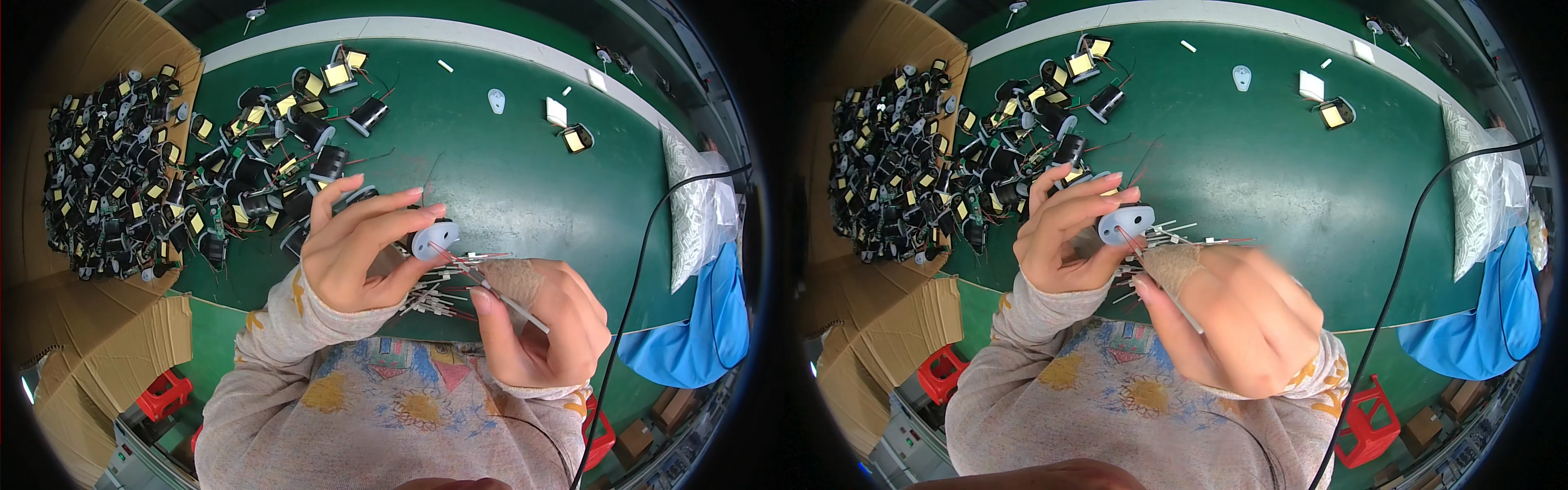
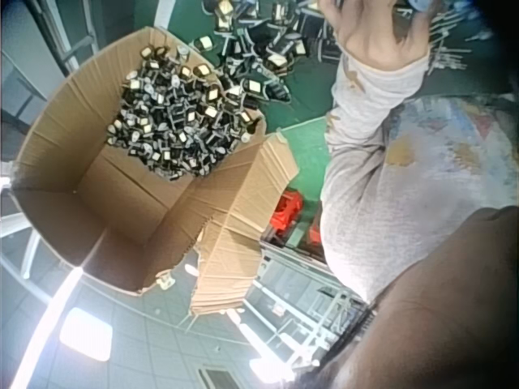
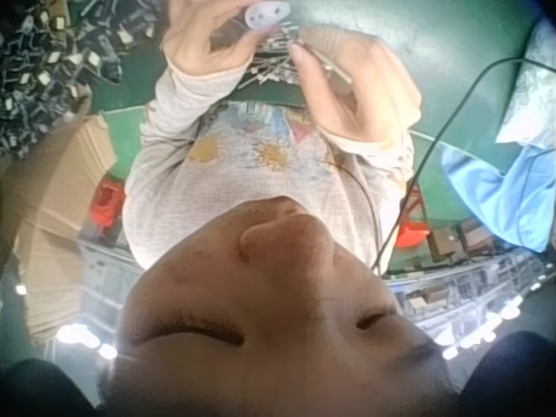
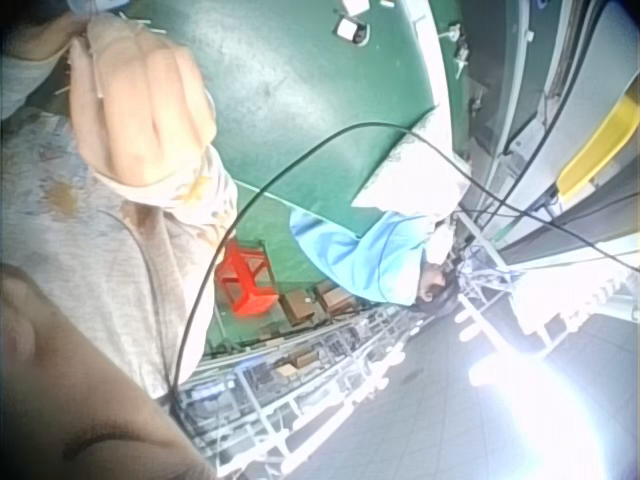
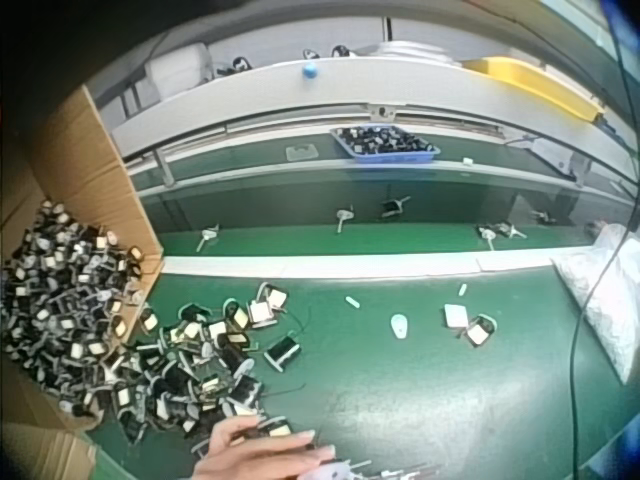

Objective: The person assembles electrical components by inserting a white connector with wires into a grey plastic housing, then fitting the housing into a black plastic frame and securing it by hand.

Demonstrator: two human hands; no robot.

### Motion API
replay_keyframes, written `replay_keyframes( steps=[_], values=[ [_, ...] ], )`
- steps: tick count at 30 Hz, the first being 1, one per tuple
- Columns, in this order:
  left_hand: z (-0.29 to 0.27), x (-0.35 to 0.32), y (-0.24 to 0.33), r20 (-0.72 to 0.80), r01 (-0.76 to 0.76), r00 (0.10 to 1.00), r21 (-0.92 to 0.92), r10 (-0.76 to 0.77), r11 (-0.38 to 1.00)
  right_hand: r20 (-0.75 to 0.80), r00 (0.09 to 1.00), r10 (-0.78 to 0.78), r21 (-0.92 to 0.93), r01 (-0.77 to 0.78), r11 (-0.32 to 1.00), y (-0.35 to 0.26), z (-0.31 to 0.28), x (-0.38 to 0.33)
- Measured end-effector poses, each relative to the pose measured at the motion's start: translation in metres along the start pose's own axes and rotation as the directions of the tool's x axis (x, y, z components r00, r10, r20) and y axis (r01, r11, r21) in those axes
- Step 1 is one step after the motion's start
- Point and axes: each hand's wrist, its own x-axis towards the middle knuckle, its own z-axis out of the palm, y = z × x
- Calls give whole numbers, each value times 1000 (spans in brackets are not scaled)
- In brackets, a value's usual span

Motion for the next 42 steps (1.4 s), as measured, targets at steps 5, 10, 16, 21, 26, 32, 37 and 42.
replay_keyframes(
  steps=[5, 10, 16, 21, 26, 32, 37, 42],
  values=[
    [1, 0, 1, -8, -7, 1000, 35, 7, 999, -22, 1000, 5, 34, -4, 999, 1, 1, 1],
    [0, 0, 1, -14, -7, 1000, 54, 8, 999, -15, 1000, 19, 40, -19, 999, -1, 0, 6],
    [0, 0, 2, -20, -20, 1000, 85, 22, 996, -25, 1000, -12, 21, 13, 1000, 1, 2, 1],
    [1, 0, 1, -26, -6, 1000, 59, 8, 998, -68, 995, -75, -22, 74, 997, 7, 6, -7],
    [4, 1, 0, -85, 3, 996, 43, 0, 999, -51, 996, -73, -9, 73, 997, 6, 5, -3],
    [4, 1, 1, -80, 6, 997, 29, -3, 1000, -94, 993, -73, 41, 77, 996, 8, 7, -4],
    [5, 1, 0, -96, 1, 995, 19, 1, 1000, -81, 996, -47, 29, 49, 998, 6, 5, -3],
    [4, 1, 1, -80, 3, 997, 28, -1, 1000, -61, 998, -31, 31, 33, 999, 6, 4, -3]
  ],
)
